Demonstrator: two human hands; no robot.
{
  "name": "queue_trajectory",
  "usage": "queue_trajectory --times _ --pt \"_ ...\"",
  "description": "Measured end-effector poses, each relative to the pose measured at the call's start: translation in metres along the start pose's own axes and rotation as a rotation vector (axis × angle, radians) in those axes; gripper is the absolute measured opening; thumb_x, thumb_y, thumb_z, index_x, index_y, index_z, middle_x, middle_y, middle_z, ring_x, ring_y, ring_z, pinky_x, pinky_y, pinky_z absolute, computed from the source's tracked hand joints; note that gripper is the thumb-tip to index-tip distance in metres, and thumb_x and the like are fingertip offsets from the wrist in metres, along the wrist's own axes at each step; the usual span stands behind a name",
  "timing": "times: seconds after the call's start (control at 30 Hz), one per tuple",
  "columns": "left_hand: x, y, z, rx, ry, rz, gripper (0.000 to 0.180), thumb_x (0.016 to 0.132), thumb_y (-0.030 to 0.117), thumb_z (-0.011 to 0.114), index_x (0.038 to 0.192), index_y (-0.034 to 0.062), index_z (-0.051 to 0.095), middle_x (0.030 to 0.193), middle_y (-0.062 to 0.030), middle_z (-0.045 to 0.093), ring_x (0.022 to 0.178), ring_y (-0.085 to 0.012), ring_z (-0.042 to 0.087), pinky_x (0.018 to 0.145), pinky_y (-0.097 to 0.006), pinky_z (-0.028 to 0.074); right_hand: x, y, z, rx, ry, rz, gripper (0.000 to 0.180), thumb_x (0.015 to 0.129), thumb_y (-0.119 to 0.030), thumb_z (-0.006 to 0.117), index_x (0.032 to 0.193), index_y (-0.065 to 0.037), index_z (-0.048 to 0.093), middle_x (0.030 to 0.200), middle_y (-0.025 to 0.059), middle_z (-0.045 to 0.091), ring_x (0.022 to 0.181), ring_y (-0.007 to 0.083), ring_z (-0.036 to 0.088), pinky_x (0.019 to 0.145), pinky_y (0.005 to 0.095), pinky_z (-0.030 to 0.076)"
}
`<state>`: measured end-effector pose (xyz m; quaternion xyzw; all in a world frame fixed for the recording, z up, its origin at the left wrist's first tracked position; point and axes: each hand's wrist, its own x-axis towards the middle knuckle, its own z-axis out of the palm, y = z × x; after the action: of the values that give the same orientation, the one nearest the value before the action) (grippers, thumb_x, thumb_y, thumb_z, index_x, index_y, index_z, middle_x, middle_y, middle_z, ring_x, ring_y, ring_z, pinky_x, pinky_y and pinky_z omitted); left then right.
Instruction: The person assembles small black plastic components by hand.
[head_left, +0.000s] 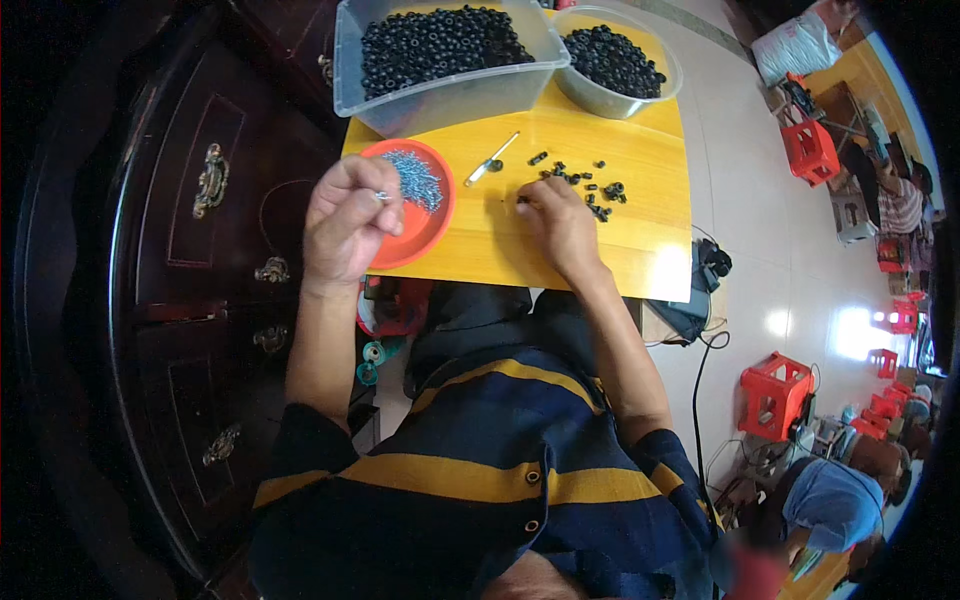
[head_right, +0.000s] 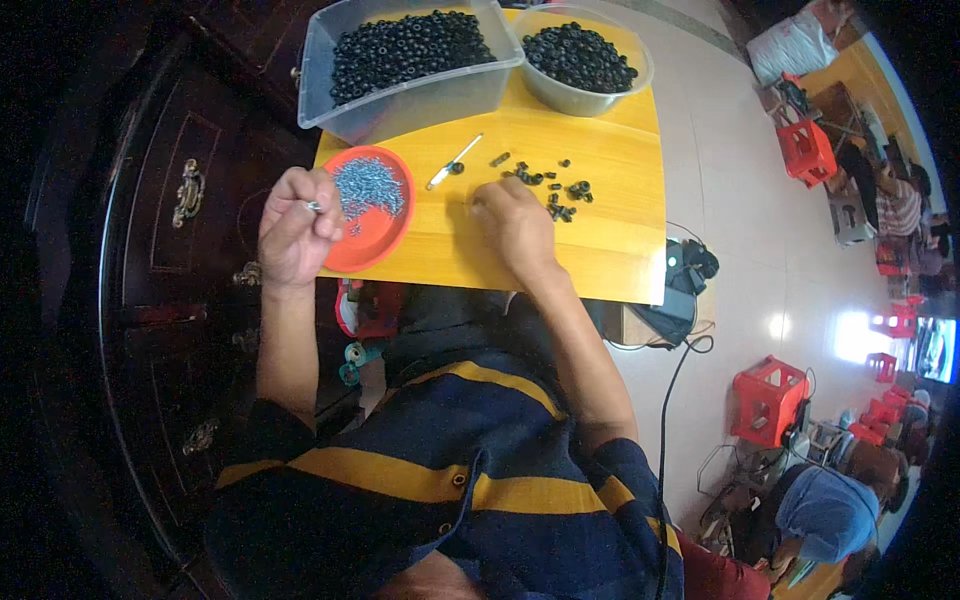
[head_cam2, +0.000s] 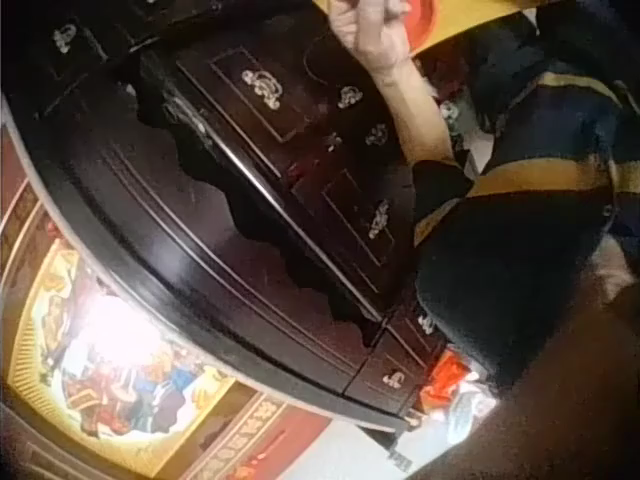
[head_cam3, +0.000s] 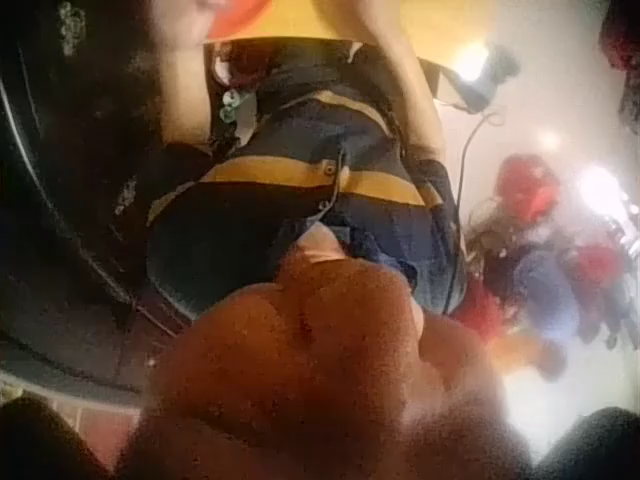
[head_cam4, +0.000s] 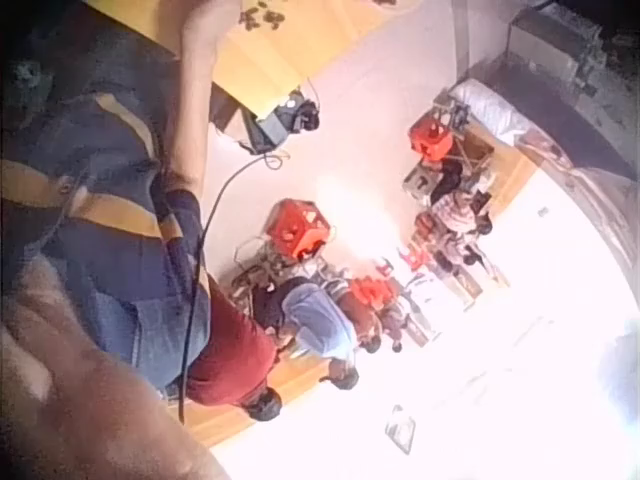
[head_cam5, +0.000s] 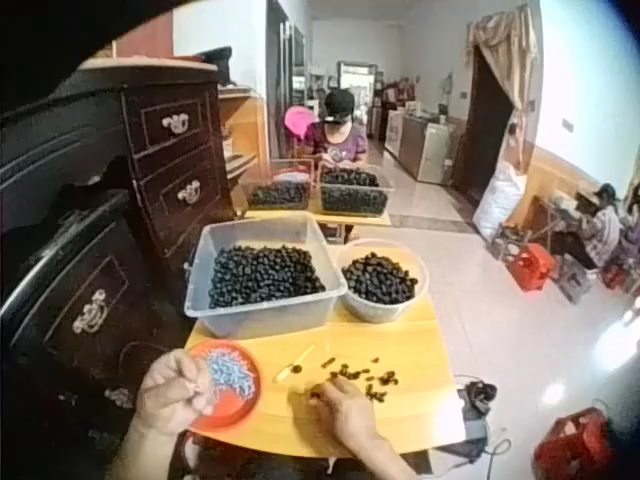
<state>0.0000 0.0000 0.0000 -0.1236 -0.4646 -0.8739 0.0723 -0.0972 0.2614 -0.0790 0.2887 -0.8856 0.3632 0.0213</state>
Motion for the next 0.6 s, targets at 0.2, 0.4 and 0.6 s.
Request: queue_trajectory --times 0.2,0.4,0.6 --pt "0.005 -0.026 0.022 0.316 0.023 -0.084 0.013 0.090 -0.005 0.060 0.099 -0.0008 0.068 0.095 -0.0046 0.065 0.073 -0.0082 0.060 0.069 -0.023 0.050 -0.020 0.004 -0.015 0.909 0.024 0.260 0.014 0.096 -0.009 0.064 0.109 -0.004 0.063 0.100 0.0058 0.070 0.086 0.0141 0.065 0.075 0.0287 0.052" --pt "0.009 -0.068 0.048 0.562 0.019 -0.112 0.013 0.091 -0.003 0.062 0.100 -0.0001 0.071 0.094 -0.0018 0.065 0.074 -0.0054 0.059 0.069 -0.020 0.049 -0.039 0.007 -0.023 1.154 -0.011 0.330 0.021 0.097 -0.014 0.065 0.116 -0.007 0.064 0.106 0.0050 0.069 0.087 0.0113 0.064 0.075 0.0248 0.049" --pt "0.019 -0.095 0.069 0.732 -0.017 -0.036 0.016 0.089 -0.005 0.064 0.103 -0.0003 0.068 0.091 -0.0018 0.066 0.072 -0.0051 0.061 0.064 -0.021 0.049 -0.048 0.003 -0.027 1.349 0.006 0.438 0.021 0.097 -0.011 0.064 0.117 -0.006 0.063 0.106 0.0048 0.068 0.088 0.0124 0.063 0.078 0.0253 0.051"
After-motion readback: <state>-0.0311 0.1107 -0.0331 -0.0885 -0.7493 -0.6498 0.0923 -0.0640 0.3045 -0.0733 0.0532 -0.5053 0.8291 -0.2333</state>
